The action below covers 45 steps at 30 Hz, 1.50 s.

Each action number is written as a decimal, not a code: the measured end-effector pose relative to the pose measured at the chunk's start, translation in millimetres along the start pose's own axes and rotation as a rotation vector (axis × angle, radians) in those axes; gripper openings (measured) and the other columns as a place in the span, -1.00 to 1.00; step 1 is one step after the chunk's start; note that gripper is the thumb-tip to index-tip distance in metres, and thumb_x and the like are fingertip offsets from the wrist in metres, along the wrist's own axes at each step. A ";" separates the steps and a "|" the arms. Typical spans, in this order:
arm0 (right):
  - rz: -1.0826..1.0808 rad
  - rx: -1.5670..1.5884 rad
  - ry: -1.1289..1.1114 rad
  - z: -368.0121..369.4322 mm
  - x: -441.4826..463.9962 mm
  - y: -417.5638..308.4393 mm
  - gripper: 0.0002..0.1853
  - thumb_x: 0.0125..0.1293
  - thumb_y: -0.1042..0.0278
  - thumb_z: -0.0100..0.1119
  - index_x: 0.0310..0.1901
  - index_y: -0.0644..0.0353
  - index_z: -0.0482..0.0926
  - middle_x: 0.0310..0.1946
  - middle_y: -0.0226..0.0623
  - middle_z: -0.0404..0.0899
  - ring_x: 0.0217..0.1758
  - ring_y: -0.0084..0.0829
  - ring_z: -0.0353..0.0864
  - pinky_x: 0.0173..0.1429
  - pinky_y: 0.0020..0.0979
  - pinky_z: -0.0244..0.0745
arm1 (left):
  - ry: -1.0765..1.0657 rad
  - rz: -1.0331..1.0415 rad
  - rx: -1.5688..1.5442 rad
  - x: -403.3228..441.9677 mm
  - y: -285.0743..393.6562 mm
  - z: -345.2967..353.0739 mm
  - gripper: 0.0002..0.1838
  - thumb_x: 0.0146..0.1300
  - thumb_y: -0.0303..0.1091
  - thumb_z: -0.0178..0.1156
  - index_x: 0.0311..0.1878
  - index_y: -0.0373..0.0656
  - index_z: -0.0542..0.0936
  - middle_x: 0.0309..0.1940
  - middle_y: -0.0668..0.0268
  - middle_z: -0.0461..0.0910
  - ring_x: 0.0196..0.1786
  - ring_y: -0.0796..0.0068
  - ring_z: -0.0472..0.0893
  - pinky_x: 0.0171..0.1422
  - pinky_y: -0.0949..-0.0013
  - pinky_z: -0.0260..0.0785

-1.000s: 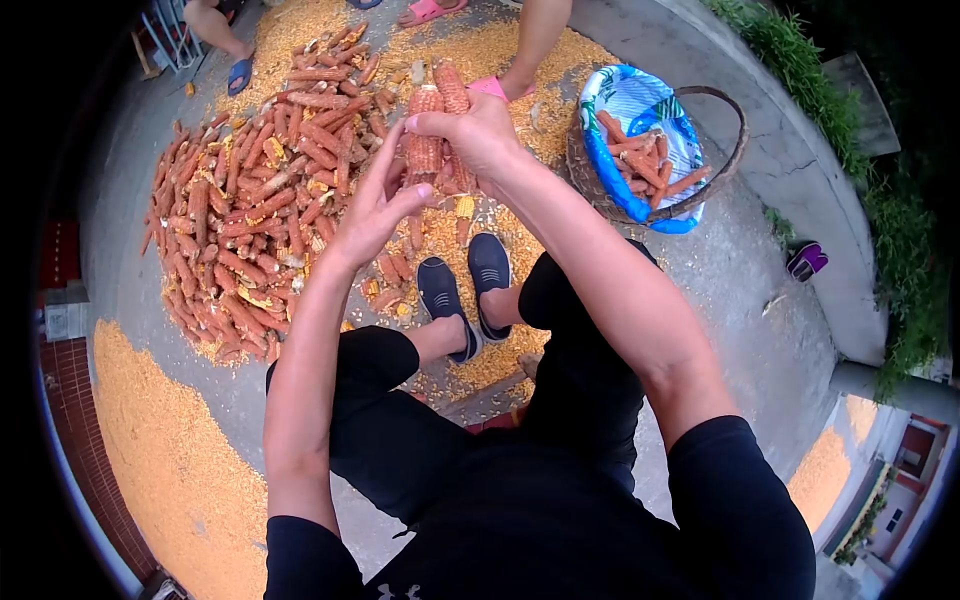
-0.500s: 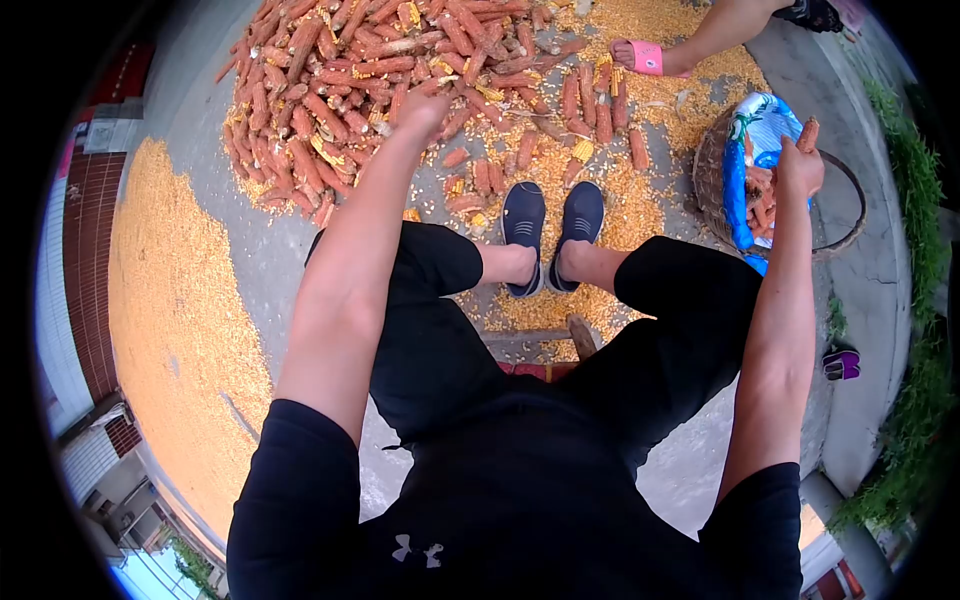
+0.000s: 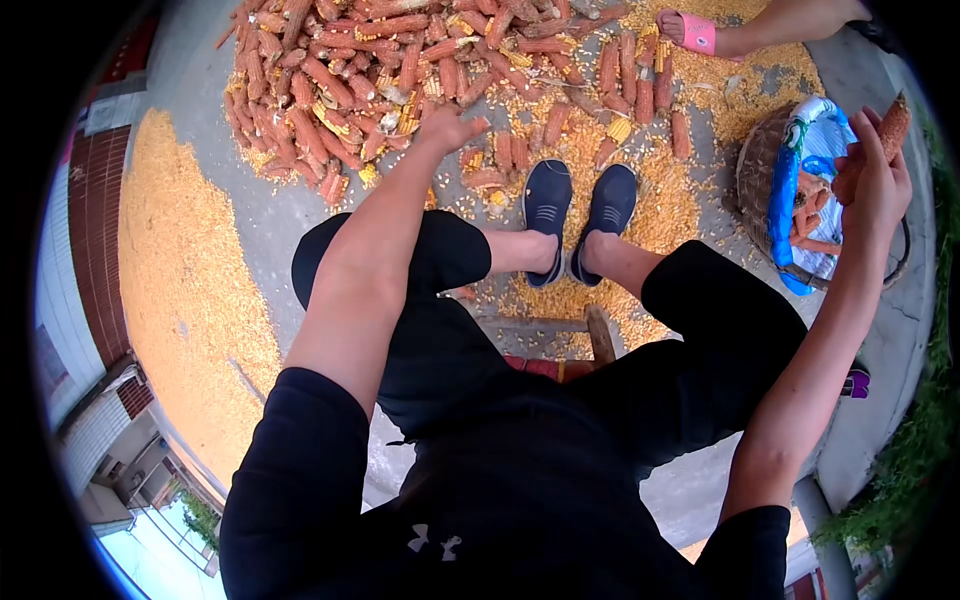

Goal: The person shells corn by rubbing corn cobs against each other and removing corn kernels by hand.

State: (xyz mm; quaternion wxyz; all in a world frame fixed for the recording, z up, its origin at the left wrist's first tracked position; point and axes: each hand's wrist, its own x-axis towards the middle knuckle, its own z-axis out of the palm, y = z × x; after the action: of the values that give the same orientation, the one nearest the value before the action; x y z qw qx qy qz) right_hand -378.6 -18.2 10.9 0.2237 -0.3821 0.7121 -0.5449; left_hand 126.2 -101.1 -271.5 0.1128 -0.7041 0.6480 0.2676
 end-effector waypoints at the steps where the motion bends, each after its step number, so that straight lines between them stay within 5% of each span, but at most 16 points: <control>1: -0.050 -0.016 -0.015 3.4 0.2 -0.6 -0.60 0.34 0.22 0.40 0.11 0.27 0.68 -0.39 -0.37 0.59 -0.50 -0.61 0.55 -0.46 -0.54 0.43 | -0.008 -0.005 0.007 1.7 6.7 6.0 -0.28 0.29 0.12 0.27 0.36 -0.18 0.51 0.30 -0.01 0.56 0.32 0.05 0.57 0.41 0.16 0.40; 6: -0.142 -0.139 -0.171 14.5 -5.9 -9.7 -0.56 0.39 0.19 0.36 0.17 0.31 0.65 -0.37 -0.35 0.61 -0.45 -0.62 0.54 -0.35 -0.59 0.43 | -0.164 0.066 0.081 31.2 19.0 39.8 -0.23 0.24 -0.11 0.22 0.51 -0.16 0.34 0.32 -0.06 0.53 0.34 0.02 0.55 0.47 0.13 0.36; 13: -0.233 -0.286 -0.199 22.6 -14.2 -18.9 -0.55 0.42 0.18 0.33 0.20 0.33 0.64 -0.37 -0.28 0.64 -0.47 -0.62 0.58 -0.32 -0.64 0.45 | -0.092 0.025 0.023 50.9 14.8 60.7 -0.50 0.24 -0.24 0.19 0.27 -0.08 0.57 0.18 -0.02 0.63 0.24 0.03 0.61 0.33 0.10 0.45; 19: -0.108 0.021 -0.287 40.8 -32.0 -52.4 -0.71 0.37 0.34 0.31 -0.01 0.36 0.58 -0.65 -0.34 0.50 -0.82 -0.65 0.30 -0.80 -0.59 0.18 | -0.210 0.004 -0.277 52.9 13.5 63.2 -0.64 0.26 -0.20 0.18 0.05 -0.14 0.67 0.03 0.02 0.71 0.09 0.03 0.68 0.19 0.09 0.51; 25: -0.298 -0.226 -0.181 24.1 -35.8 -34.6 -0.59 0.39 0.21 0.35 0.14 0.33 0.66 -0.38 -0.30 0.65 -0.46 -0.64 0.58 -0.37 -0.61 0.47 | -0.289 -0.055 -0.363 36.7 26.7 68.2 -0.54 0.26 -0.11 0.20 0.07 -0.26 0.62 -0.06 -0.02 0.71 -0.08 0.11 0.72 -0.06 0.08 0.60; 27: -0.156 -0.058 -0.259 31.0 -44.5 -58.6 -0.68 0.36 0.33 0.31 0.04 0.36 0.61 -0.55 -0.33 0.56 -0.69 -0.66 0.41 -0.65 -0.59 0.25 | -0.279 -0.155 -0.335 15.5 46.0 71.2 -0.45 0.25 -0.10 0.22 0.18 -0.32 0.54 -0.07 -0.07 0.71 -0.10 0.11 0.73 -0.11 0.10 0.62; 28: -0.083 0.025 -0.296 33.6 -47.3 -66.9 -0.73 0.35 0.40 0.29 -0.01 0.37 0.58 -0.64 -0.34 0.51 -0.80 -0.66 0.32 -0.79 -0.58 0.15 | -0.248 -0.190 -0.356 1.1 58.3 67.0 -0.41 0.25 -0.12 0.24 0.24 -0.33 0.47 -0.06 -0.09 0.70 -0.10 0.09 0.74 -0.11 0.09 0.63; 31: -0.195 0.043 -0.306 31.0 -42.5 -55.8 -0.70 0.35 0.37 0.31 0.01 0.39 0.57 -0.61 -0.32 0.52 -0.79 -0.65 0.35 -0.77 -0.59 0.17 | -0.212 -0.280 -0.383 -23.6 87.3 59.3 -0.20 0.21 -0.20 0.31 0.43 -0.31 0.20 -0.01 -0.15 0.64 0.01 -0.06 0.70 0.01 0.03 0.63; 34: -0.040 0.017 -0.233 41.4 -51.7 -69.2 -0.64 0.34 0.34 0.34 0.05 0.40 0.55 -0.59 -0.30 0.54 -0.78 -0.64 0.37 -0.76 -0.60 0.19 | 0.171 -0.115 -0.098 -21.5 81.8 115.6 -0.22 0.23 -0.10 0.33 0.35 -0.34 0.24 -0.01 -0.24 0.61 0.20 -0.19 0.60 0.07 -0.09 0.57; 37: -0.082 -0.016 -0.223 50.3 -52.6 -70.6 -0.61 0.34 0.35 0.35 0.09 0.40 0.52 -0.58 -0.27 0.55 -0.77 -0.64 0.39 -0.75 -0.61 0.20 | 0.225 -0.108 0.056 -31.5 93.8 128.4 -0.34 0.22 -0.24 0.32 0.34 -0.21 0.33 0.07 -0.18 0.54 0.20 -0.32 0.53 0.29 -0.02 0.48; 40: -0.113 0.002 -0.257 49.8 -49.3 -63.1 -0.61 0.34 0.37 0.35 0.10 0.41 0.51 -0.57 -0.25 0.55 -0.75 -0.64 0.40 -0.73 -0.61 0.20 | 0.134 -0.094 0.002 -10.4 91.8 123.5 -0.43 0.22 -0.31 0.31 0.28 -0.19 0.40 0.03 -0.14 0.58 0.07 -0.21 0.62 0.21 -0.05 0.52; 43: -0.166 0.044 -0.358 42.6 -43.6 -52.9 -0.61 0.36 0.37 0.35 0.11 0.40 0.53 -0.55 -0.26 0.55 -0.71 -0.63 0.41 -0.67 -0.61 0.22 | 0.109 -0.028 -0.192 0.3 82.0 100.3 -0.45 0.18 -0.38 0.33 0.26 -0.17 0.43 -0.04 0.01 0.62 -0.10 0.07 0.69 -0.09 0.04 0.57; 45: -0.231 -0.122 -0.388 44.6 -51.0 -62.9 -0.61 0.41 0.29 0.33 0.16 0.36 0.59 -0.48 -0.35 0.57 -0.57 -0.65 0.48 -0.49 -0.59 0.33 | -0.132 -0.123 -0.845 4.2 75.5 75.0 -0.43 0.13 -0.44 0.34 0.25 -0.08 0.46 -0.12 0.16 0.65 -0.22 0.20 0.67 -0.18 0.14 0.53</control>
State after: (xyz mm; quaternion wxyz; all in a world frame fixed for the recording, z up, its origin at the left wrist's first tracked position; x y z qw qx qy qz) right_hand -296.0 -12.2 51.8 0.2690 -0.5714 0.6389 -0.4393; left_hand 35.5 -77.0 -321.8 -0.1286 -0.7071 0.4297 0.5467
